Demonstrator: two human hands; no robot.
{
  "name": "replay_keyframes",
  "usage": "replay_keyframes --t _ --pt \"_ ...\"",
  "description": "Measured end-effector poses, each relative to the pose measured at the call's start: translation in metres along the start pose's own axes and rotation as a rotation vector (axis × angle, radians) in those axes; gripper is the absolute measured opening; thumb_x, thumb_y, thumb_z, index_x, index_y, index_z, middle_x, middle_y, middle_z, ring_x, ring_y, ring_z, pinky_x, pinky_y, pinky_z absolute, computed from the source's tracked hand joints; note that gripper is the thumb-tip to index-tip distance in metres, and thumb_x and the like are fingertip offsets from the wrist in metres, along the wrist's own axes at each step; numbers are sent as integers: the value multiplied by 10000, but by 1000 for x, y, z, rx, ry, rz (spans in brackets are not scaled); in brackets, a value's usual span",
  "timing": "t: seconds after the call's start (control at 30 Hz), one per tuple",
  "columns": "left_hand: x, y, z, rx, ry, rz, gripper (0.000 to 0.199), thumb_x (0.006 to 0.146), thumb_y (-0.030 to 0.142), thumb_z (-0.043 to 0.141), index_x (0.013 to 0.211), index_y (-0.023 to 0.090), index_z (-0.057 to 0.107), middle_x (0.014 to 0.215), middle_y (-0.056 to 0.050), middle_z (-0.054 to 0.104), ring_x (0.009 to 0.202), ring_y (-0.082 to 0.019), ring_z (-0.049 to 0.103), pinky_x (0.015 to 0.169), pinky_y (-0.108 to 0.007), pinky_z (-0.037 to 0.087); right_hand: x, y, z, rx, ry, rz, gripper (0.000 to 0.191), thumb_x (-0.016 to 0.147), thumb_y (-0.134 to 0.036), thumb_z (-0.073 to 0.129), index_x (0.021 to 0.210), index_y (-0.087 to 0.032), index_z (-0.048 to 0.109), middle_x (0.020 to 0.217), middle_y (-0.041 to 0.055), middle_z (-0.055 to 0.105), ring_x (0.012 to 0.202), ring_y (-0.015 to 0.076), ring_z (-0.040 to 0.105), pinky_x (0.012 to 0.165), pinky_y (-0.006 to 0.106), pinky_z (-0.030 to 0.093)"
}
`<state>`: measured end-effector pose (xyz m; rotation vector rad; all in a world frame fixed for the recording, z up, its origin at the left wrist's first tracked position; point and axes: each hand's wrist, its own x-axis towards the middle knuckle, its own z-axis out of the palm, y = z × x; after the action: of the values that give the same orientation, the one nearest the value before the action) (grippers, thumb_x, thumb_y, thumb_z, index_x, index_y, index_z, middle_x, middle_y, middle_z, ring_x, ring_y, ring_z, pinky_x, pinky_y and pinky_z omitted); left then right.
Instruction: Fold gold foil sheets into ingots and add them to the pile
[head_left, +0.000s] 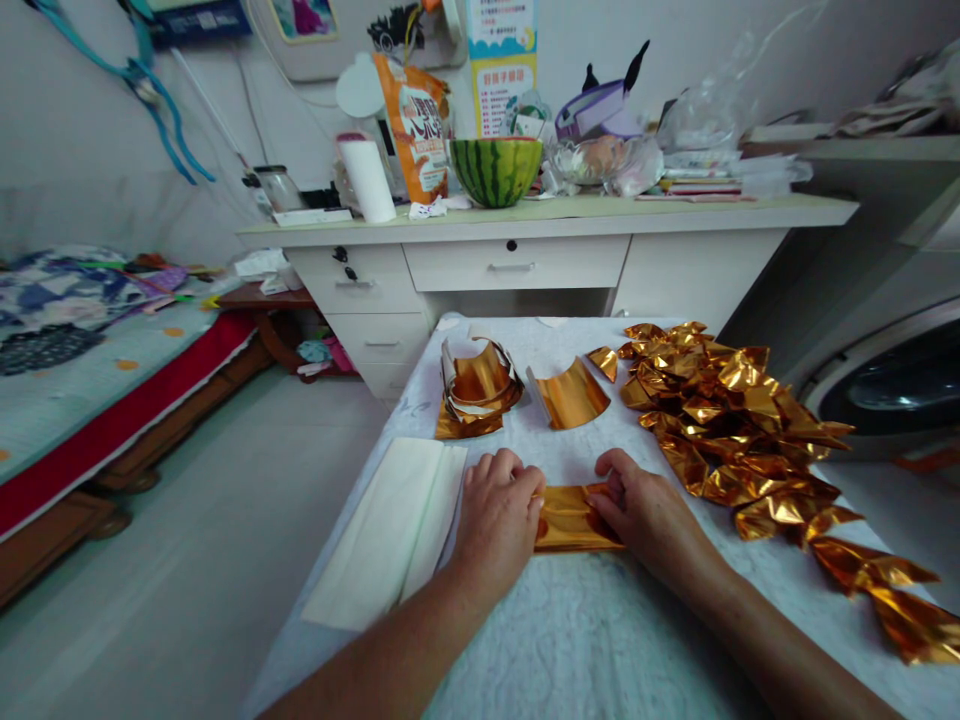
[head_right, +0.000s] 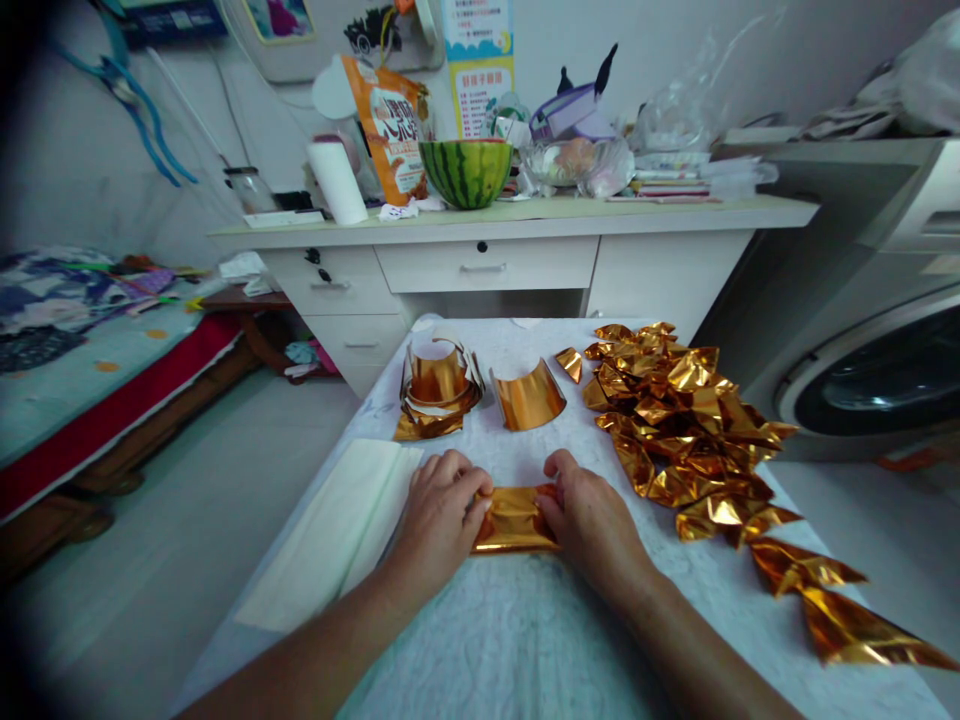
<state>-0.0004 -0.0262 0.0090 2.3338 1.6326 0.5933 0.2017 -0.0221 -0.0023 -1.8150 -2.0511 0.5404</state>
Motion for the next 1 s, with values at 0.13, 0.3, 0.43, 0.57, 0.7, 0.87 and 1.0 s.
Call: replay_keyframes --t 0.13,0.3,0.43,0.57,0.7,0.87,1.0 --pt "2 -3 2 -41 -78 128 218 903 124 547 819 269 686 878 5 612 910 -197 506 815 -359 332 0 0 -2 -29 55 -43 125 808 -219 554 930 -203 535 760 9 591 660 180 562 590 273 364" --pt "3 -6 3 -92 -147 193 226 892 85 518 893 244 678 892 -1 617 898 -183 518 820 -343 368 1 -1 -8 3 23 -225 124 804 -114 507 769 -197 594 853 43 584 793 185 559 703 285 415" --pt "1 -3 -3 -101 -172 182 153 866 112 554 923 225 640 943 -5 594 942 -190 503 853 -337 393 2 -3 -12 17 -66 -321 267 800 -40 445 746 -197 654 786 34 604 795 182 550 735 295 406" --pt "-2 2 -7 -38 -213 179 93 861 199 597 951 225 595 989 -17 560 974 -213 479 886 -361 405 0 -9 -17 -23 -84 -319 295 795 -28 434 772 -198 675 778 31 616 785 178 546 735 297 393" --pt "-6 4 -6 19 -222 173 122 870 241 591 985 225 555 1035 -31 529 1007 -229 458 917 -389 403 -7 -21 -18 -139 -73 -281 171 878 -192 502 819 -198 662 822 46 606 801 202 529 738 327 372" --pt "-8 3 -6 0 -231 182 121 880 244 574 990 218 530 1039 -32 520 1016 -231 448 941 -405 397 -12 -29 -13 -239 -44 -242 89 863 -266 576 838 -198 627 866 57 590 832 230 505 728 348 347" --pt "-8 -2 -9 -42 -261 197 150 875 227 585 1012 227 524 1070 -23 516 1040 -223 445 964 -398 391 -11 -27 -10 -223 -50 -257 47 827 -236 639 858 -202 641 901 57 601 875 243 494 756 362 341"
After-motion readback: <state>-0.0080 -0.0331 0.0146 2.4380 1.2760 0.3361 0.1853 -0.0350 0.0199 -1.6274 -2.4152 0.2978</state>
